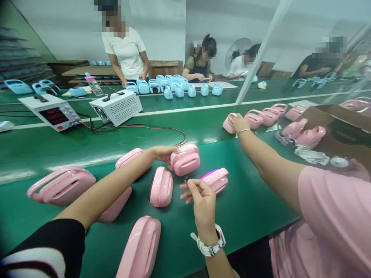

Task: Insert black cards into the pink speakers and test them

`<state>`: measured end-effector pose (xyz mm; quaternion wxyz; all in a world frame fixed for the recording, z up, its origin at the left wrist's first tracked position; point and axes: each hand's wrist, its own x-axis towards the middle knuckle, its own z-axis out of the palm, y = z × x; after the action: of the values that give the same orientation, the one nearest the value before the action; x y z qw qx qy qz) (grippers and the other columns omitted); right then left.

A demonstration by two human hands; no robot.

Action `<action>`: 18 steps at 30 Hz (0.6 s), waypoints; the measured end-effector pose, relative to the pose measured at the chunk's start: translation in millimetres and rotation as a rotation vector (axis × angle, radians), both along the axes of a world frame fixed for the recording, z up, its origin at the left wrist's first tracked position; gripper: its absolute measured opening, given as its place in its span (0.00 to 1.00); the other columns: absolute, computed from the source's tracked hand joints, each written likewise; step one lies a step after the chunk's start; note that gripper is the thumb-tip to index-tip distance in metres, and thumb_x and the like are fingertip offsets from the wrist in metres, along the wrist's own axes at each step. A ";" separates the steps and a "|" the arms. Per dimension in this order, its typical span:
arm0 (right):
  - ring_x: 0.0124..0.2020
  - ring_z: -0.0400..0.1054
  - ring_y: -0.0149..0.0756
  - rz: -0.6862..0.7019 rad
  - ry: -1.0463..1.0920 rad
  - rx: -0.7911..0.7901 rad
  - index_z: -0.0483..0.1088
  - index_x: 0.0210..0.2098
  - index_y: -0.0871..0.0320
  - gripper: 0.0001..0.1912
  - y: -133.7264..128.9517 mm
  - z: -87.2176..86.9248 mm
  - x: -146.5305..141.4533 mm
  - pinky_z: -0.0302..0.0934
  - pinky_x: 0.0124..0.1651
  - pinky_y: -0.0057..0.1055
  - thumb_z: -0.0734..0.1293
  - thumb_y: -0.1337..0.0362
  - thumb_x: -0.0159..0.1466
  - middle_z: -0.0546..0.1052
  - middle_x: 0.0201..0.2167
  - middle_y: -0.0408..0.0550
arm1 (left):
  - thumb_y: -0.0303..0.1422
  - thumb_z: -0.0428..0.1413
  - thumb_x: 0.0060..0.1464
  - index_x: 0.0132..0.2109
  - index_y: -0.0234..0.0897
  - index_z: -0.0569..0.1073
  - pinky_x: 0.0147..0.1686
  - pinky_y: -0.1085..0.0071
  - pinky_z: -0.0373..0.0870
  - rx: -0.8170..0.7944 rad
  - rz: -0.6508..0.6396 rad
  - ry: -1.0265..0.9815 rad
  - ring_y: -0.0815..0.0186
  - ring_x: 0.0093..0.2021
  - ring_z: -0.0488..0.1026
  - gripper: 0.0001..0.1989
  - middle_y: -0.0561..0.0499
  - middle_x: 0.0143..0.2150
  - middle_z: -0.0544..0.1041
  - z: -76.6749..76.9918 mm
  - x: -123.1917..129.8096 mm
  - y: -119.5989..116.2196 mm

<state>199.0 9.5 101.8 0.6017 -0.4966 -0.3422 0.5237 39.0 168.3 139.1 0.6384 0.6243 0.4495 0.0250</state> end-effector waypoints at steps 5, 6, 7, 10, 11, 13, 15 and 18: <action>0.53 0.70 0.46 -0.126 -0.153 0.386 0.74 0.25 0.58 0.09 27.4 42.4 -1.7 0.64 0.54 0.42 0.72 0.59 0.56 0.78 0.49 0.54 | 0.59 0.55 0.35 0.57 0.37 0.63 0.40 0.63 0.73 0.117 0.242 -0.379 0.55 0.47 0.72 0.45 0.42 0.50 0.75 44.7 -12.9 -37.9; 0.57 0.67 0.48 -0.124 -0.131 0.458 0.73 0.24 0.58 0.09 29.8 52.6 -3.8 0.61 0.58 0.45 0.71 0.60 0.57 0.76 0.52 0.54 | 0.58 0.57 0.35 0.60 0.39 0.60 0.40 0.62 0.73 0.156 0.297 -0.483 0.54 0.48 0.72 0.47 0.42 0.53 0.73 50.8 -14.6 -52.3; 0.60 0.65 0.49 -0.111 -0.107 0.514 0.71 0.24 0.58 0.10 30.1 61.9 -6.9 0.59 0.59 0.48 0.71 0.61 0.58 0.75 0.54 0.54 | 0.58 0.59 0.35 0.63 0.41 0.57 0.40 0.63 0.73 0.197 0.344 -0.574 0.53 0.49 0.72 0.49 0.42 0.55 0.72 54.8 -16.2 -68.2; 0.61 0.64 0.51 -0.024 -0.125 0.594 0.68 0.22 0.58 0.12 18.5 78.1 -19.4 0.60 0.58 0.50 0.69 0.62 0.61 0.73 0.56 0.54 | 0.64 0.54 0.38 0.64 0.44 0.54 0.42 0.63 0.73 0.298 0.468 -0.698 0.49 0.54 0.70 0.51 0.42 0.56 0.72 54.6 -20.5 -117.0; 0.62 0.62 0.52 0.015 -0.157 0.597 0.67 0.22 0.58 0.13 11.9 79.1 -23.8 0.60 0.57 0.49 0.69 0.63 0.61 0.73 0.57 0.54 | 0.67 0.49 0.40 0.64 0.42 0.55 0.42 0.62 0.73 0.311 0.533 -0.684 0.47 0.55 0.69 0.50 0.41 0.54 0.73 52.1 -21.8 -131.2; 0.64 0.59 0.53 0.087 -0.213 0.588 0.67 0.21 0.58 0.14 -1.9 76.6 -32.0 0.60 0.57 0.48 0.69 0.63 0.61 0.72 0.57 0.53 | 0.66 0.40 0.46 0.62 0.37 0.58 0.44 0.60 0.72 0.329 0.701 -0.606 0.46 0.56 0.68 0.46 0.40 0.48 0.75 46.6 -24.0 -154.2; 0.65 0.57 0.53 0.124 -0.224 0.575 0.67 0.20 0.57 0.15 -13.5 71.4 -38.5 0.61 0.56 0.46 0.70 0.62 0.60 0.72 0.56 0.53 | 0.58 0.40 0.51 0.61 0.37 0.57 0.45 0.59 0.72 0.371 0.852 -0.516 0.47 0.55 0.68 0.39 0.42 0.48 0.75 42.9 -25.8 -170.0; 0.64 0.58 0.53 0.178 -0.193 0.551 0.67 0.18 0.56 0.15 -24.7 66.5 -44.3 0.63 0.54 0.46 0.70 0.62 0.60 0.74 0.51 0.52 | 0.46 0.39 0.56 0.64 0.42 0.54 0.48 0.60 0.73 0.429 0.865 -0.382 0.53 0.53 0.69 0.30 0.46 0.52 0.72 40.7 -26.8 -184.4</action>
<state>154.7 -15.2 168.2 0.6302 -0.3302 -0.5693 0.4119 12.2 -16.0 179.8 0.4979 0.4825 0.5269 0.4917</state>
